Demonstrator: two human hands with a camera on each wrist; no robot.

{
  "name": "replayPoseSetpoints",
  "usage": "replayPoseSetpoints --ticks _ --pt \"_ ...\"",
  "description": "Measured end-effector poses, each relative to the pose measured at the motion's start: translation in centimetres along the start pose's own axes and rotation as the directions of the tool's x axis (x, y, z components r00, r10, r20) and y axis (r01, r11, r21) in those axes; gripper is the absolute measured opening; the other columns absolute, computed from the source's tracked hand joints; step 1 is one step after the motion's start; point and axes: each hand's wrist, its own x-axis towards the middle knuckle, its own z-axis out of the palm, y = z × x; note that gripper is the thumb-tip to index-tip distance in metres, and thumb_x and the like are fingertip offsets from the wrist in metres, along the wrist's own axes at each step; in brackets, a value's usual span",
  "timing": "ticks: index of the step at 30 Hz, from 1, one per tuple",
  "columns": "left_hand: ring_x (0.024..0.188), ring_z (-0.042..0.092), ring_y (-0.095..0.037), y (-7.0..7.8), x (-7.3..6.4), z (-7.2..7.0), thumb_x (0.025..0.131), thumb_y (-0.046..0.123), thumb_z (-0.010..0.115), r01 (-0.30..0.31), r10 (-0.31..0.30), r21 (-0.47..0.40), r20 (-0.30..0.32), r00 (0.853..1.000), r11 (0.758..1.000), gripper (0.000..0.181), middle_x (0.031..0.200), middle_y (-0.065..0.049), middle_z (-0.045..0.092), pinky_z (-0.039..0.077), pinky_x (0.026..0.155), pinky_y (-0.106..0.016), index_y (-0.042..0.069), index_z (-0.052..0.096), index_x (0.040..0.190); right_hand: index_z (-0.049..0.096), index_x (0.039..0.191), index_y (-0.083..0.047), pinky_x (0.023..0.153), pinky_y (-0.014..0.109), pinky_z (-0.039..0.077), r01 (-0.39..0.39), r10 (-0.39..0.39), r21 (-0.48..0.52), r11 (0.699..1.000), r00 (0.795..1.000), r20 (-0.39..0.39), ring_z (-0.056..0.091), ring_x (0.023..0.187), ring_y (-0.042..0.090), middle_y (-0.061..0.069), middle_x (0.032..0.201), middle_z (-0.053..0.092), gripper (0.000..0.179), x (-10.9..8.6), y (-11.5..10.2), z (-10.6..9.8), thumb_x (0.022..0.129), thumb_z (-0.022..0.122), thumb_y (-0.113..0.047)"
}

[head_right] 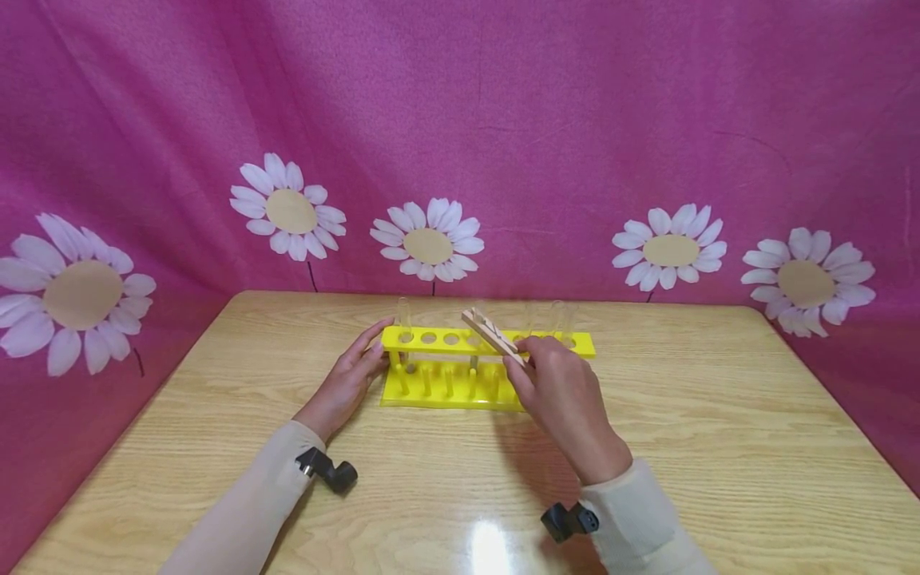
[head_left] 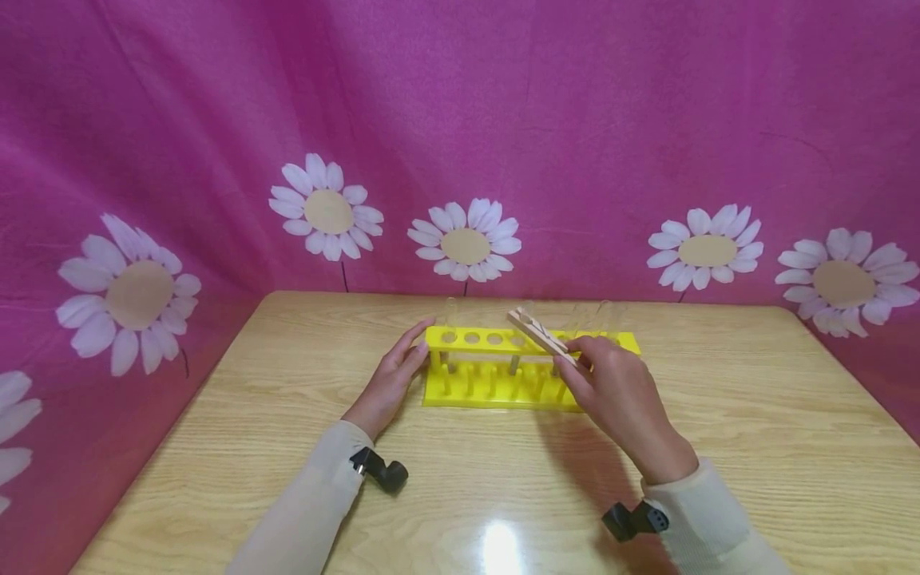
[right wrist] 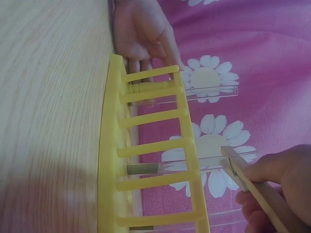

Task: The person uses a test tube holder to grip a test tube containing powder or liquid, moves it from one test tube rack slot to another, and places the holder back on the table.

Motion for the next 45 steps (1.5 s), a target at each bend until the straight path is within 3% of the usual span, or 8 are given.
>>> replayPoseSetpoints --ticks 2,13,23,39,45 --pt "0.138 0.033 -0.021 0.9 -0.4 0.2 0.105 0.027 0.041 0.011 -0.011 -0.002 0.006 1.0 1.0 0.046 0.154 -0.005 0.031 0.024 0.116 -0.045 0.024 0.035 0.15 0.071 0.102 -0.003 0.047 0.027 0.042 -0.002 0.002 -0.006 1.0 1.0 -0.015 0.046 0.059 0.018 0.003 0.073 0.056 0.025 0.0 0.0 0.1 0.087 0.072 -0.022" --pt "0.138 0.033 -0.02 0.9 -0.3 0.0 0.105 0.028 0.041 0.012 -0.012 -0.001 0.008 1.0 1.0 0.048 0.154 -0.004 0.031 0.026 0.115 -0.044 0.021 0.033 0.151 0.071 0.095 -0.002 0.047 0.027 0.042 0.011 -0.01 0.014 1.0 0.998 -0.067 0.046 0.061 0.018 0.005 0.078 0.057 0.02 0.1 -0.1 0.4 0.086 0.073 -0.019" --pt "0.139 0.032 -0.017 -1.8 1.0 -0.6 0.103 0.035 0.043 -0.01 0.011 -0.024 0.003 1.0 1.0 0.049 0.154 0.001 0.03 0.026 0.116 -0.043 0.026 0.033 0.151 0.072 0.091 -0.004 0.052 0.028 0.038 0.04 -0.036 0.039 0.998 0.994 -0.105 0.044 0.061 0.018 0.003 0.073 0.055 0.013 0.1 -0.1 0.6 0.086 0.073 -0.015" --pt "0.135 0.037 -0.016 -2.0 0.9 -0.5 0.1 0.043 0.047 -0.028 0.028 -0.015 -0.017 0.999 0.999 0.051 0.15 0.003 0.037 0.029 0.114 -0.041 0.029 0.038 0.148 0.071 0.086 -0.005 0.051 0.028 0.037 0.069 -0.064 0.047 0.997 0.991 -0.116 0.044 0.06 0.016 0.001 0.07 0.054 0.01 0.0 -0.1 0.6 0.084 0.075 -0.013" --pt "0.136 0.037 -0.016 -2.1 0.9 -0.3 0.101 0.041 0.047 -0.033 0.033 -0.009 -0.023 0.999 0.999 0.052 0.15 0.003 0.037 0.028 0.114 -0.041 0.025 0.036 0.15 0.071 0.086 -0.005 0.051 0.028 0.037 0.081 -0.075 0.045 0.996 0.988 -0.135 0.043 0.059 0.016 0.001 0.07 0.053 0.009 -0.1 0.0 0.4 0.084 0.075 -0.012"
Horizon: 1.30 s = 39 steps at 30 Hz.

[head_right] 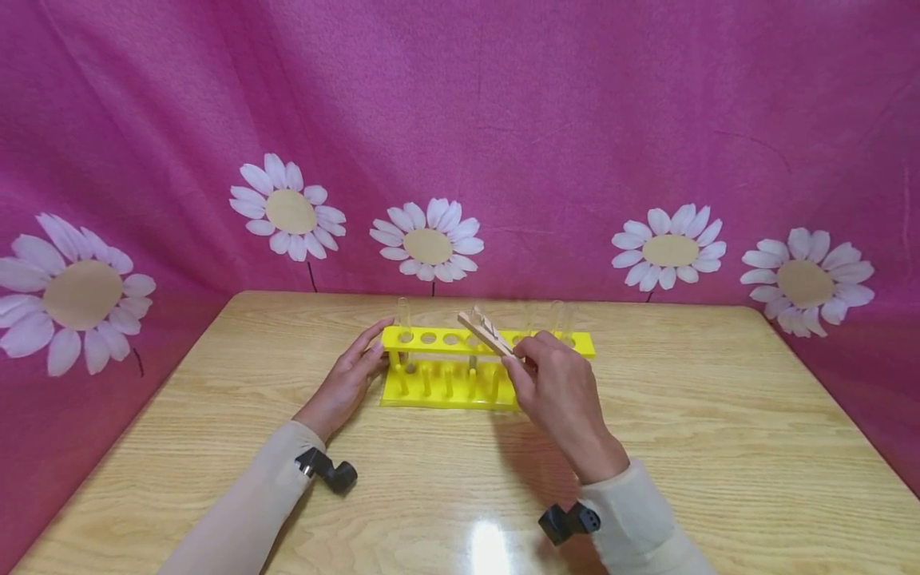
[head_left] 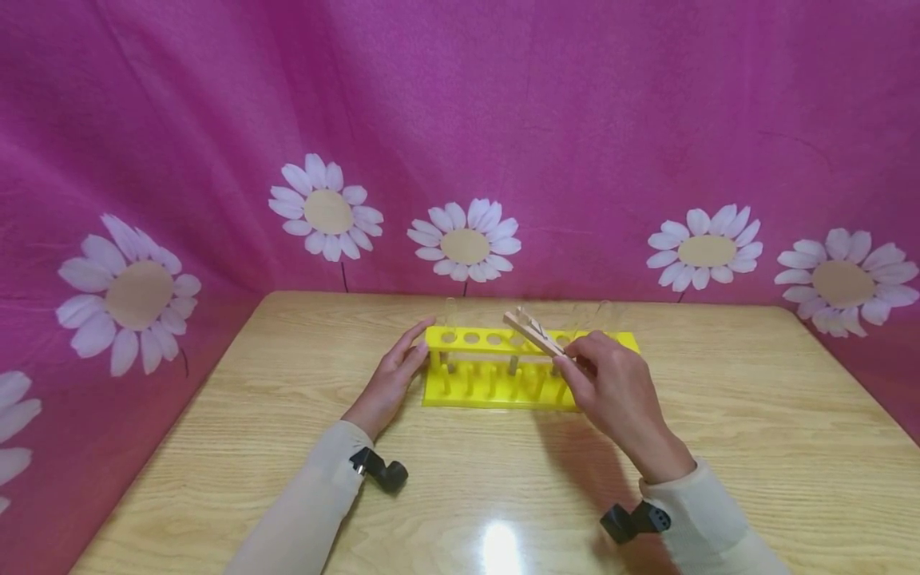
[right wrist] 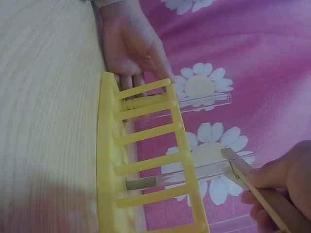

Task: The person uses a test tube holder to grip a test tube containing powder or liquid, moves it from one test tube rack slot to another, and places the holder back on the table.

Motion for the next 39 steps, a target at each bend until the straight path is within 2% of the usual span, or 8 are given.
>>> replayPoseSetpoints --ticks 13,20,29,39 --pt "0.136 0.036 -0.017 -0.1 0.0 0.0 0.101 0.042 0.047 0.011 -0.011 0.004 0.001 1.0 1.0 0.052 0.151 0.002 0.036 0.029 0.114 -0.04 0.026 0.036 0.15 0.07 0.081 -0.007 0.05 0.027 0.034 0.029 -0.028 0.004 1.0 0.997 -0.076 0.041 0.057 0.014 -0.001 0.068 0.051 0.007 0.2 -0.1 -0.5 0.083 0.075 -0.011" --pt "0.14 0.031 -0.022 2.7 -1.0 0.5 0.105 0.026 0.041 0.049 -0.048 -0.019 0.029 0.998 0.999 0.049 0.155 -0.006 0.029 0.024 0.116 -0.044 0.017 0.031 0.152 0.07 0.082 -0.008 0.048 0.027 0.032 0.012 -0.012 0.002 1.0 0.997 -0.074 0.04 0.056 0.015 -0.001 0.068 0.049 0.008 0.3 -0.3 -0.7 0.085 0.075 -0.014" --pt "0.14 0.031 -0.022 2.8 -1.1 0.6 0.105 0.027 0.041 0.044 -0.043 -0.018 0.031 0.999 0.999 0.049 0.155 -0.005 0.029 0.024 0.116 -0.044 0.017 0.031 0.152 0.07 0.084 -0.007 0.045 0.026 0.032 -0.002 0.003 0.014 1.0 0.996 -0.084 0.04 0.055 0.015 -0.001 0.068 0.048 0.008 0.4 -0.4 -1.1 0.085 0.075 -0.013" --pt "0.14 0.031 -0.022 3.0 -1.2 0.6 0.105 0.027 0.04 0.059 -0.059 -0.001 0.028 0.998 0.998 0.049 0.155 -0.005 0.029 0.025 0.116 -0.044 0.018 0.03 0.152 0.069 0.084 -0.006 0.043 0.025 0.033 0.016 -0.015 0.011 1.0 0.994 -0.108 0.04 0.055 0.014 -0.001 0.069 0.049 0.009 0.4 -0.4 -1.5 0.084 0.076 -0.013"
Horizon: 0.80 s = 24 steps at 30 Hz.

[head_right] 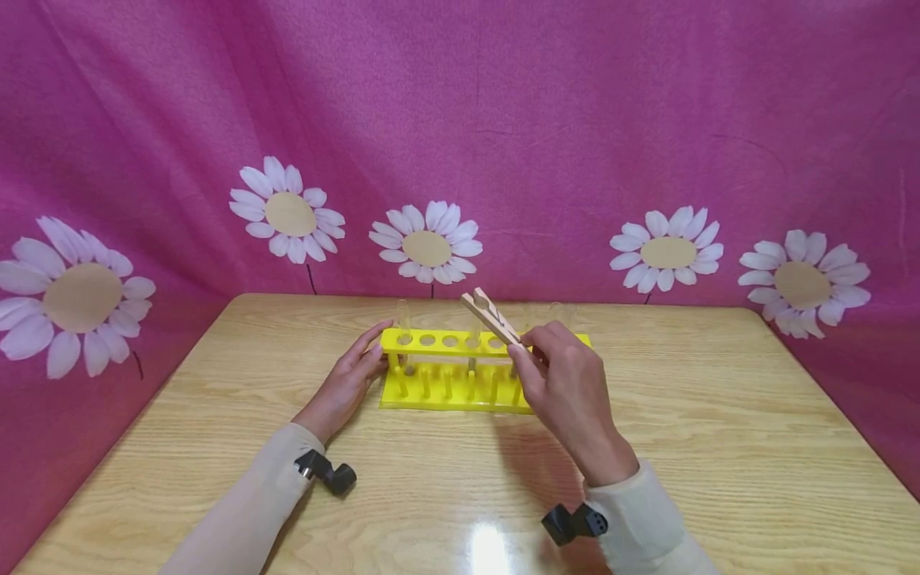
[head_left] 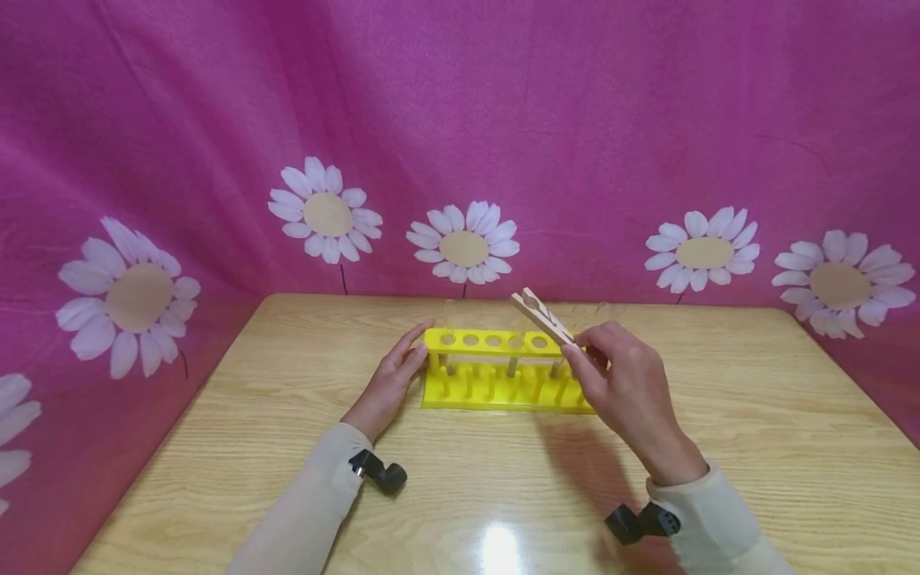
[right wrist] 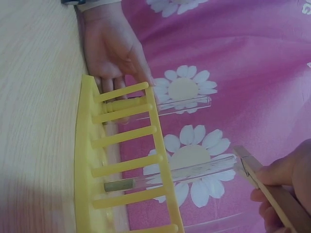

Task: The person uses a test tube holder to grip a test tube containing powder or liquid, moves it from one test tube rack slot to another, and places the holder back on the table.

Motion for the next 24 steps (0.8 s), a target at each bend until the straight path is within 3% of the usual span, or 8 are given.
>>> replayPoseSetpoints --ticks 24 --pt "0.14 0.031 -0.021 0.3 -0.2 0.2 0.105 0.027 0.04 0.005 -0.005 0.008 -0.004 1.0 1.0 0.048 0.155 -0.004 0.028 0.025 0.116 -0.042 0.02 0.032 0.152 0.07 0.093 -0.006 0.047 0.026 0.035 -0.009 0.009 0.007 1.0 0.998 -0.061 0.041 0.061 0.014 0.001 0.072 0.05 0.013 0.2 -0.8 -1.6 0.083 0.076 -0.013"
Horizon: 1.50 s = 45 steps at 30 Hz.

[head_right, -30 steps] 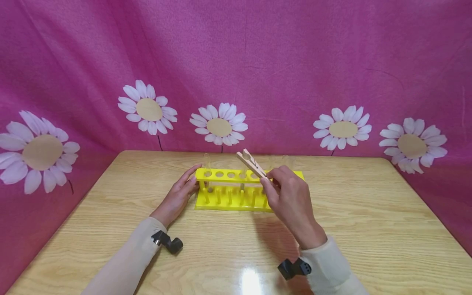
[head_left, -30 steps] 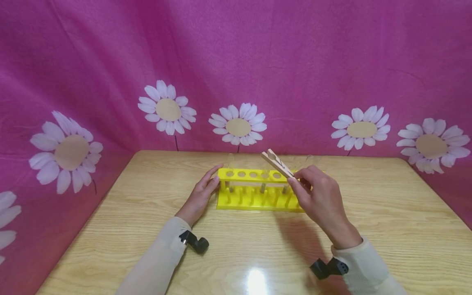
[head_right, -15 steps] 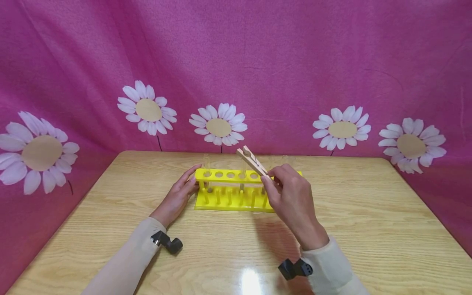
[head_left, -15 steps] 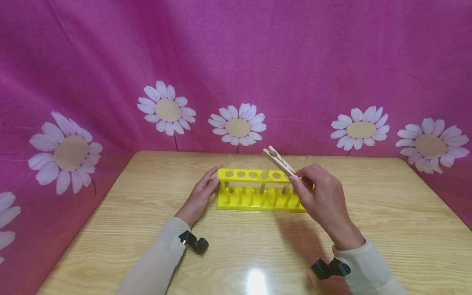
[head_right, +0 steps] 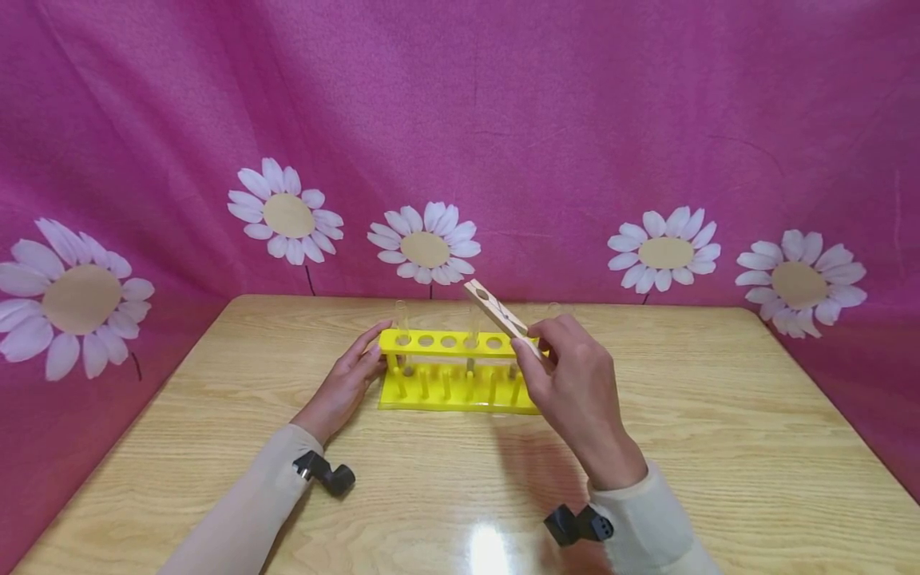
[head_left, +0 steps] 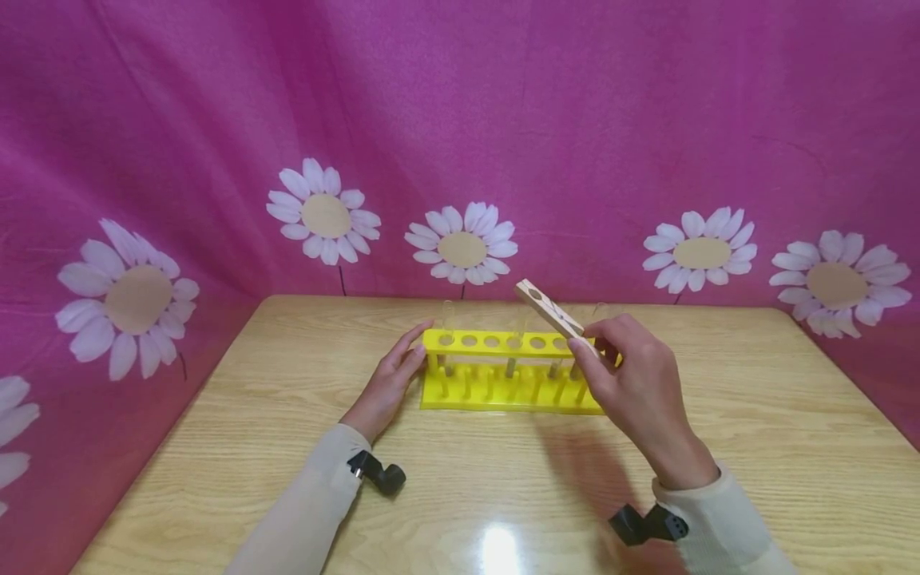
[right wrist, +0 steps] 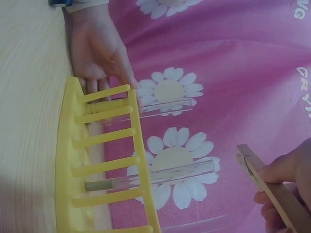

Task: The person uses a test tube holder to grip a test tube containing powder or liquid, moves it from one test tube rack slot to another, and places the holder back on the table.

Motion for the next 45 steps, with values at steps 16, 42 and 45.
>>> replayPoseSetpoints --ticks 16,42,45 --pt "0.14 0.031 -0.02 -0.6 0.3 -0.2 0.105 0.03 0.042 -0.009 0.009 0.0 0.0 1.0 1.0 0.048 0.155 -0.002 0.028 0.026 0.115 -0.041 0.022 0.033 0.151 0.068 0.096 -0.005 0.044 0.024 0.041 -0.086 0.086 0.016 0.996 0.996 0.02 0.047 0.062 0.018 0.005 0.076 0.061 0.016 0.3 0.3 -1.6 0.087 0.072 -0.017" --pt "0.136 0.036 -0.017 -2.9 1.4 -0.5 0.1 0.044 0.047 -0.033 0.033 0.015 -0.039 0.999 0.999 0.05 0.151 0.006 0.035 0.03 0.114 -0.04 0.032 0.038 0.148 0.067 0.115 -0.004 0.046 0.025 0.041 -0.304 0.307 -0.101 0.947 0.952 0.01 0.051 0.072 0.023 0.011 0.085 0.062 0.031 1.1 3.0 -5.7 0.092 0.061 -0.025" --pt "0.135 0.036 -0.017 -2.8 1.4 -0.5 0.101 0.043 0.046 -0.038 0.038 0.009 -0.035 0.999 0.999 0.049 0.151 0.006 0.035 0.03 0.114 -0.041 0.031 0.038 0.148 0.065 0.118 -0.002 0.046 0.027 0.041 -0.353 0.361 -0.134 0.926 0.932 0.039 0.049 0.073 0.025 0.014 0.088 0.061 0.034 1.2 3.4 -6.1 0.093 0.058 -0.024"
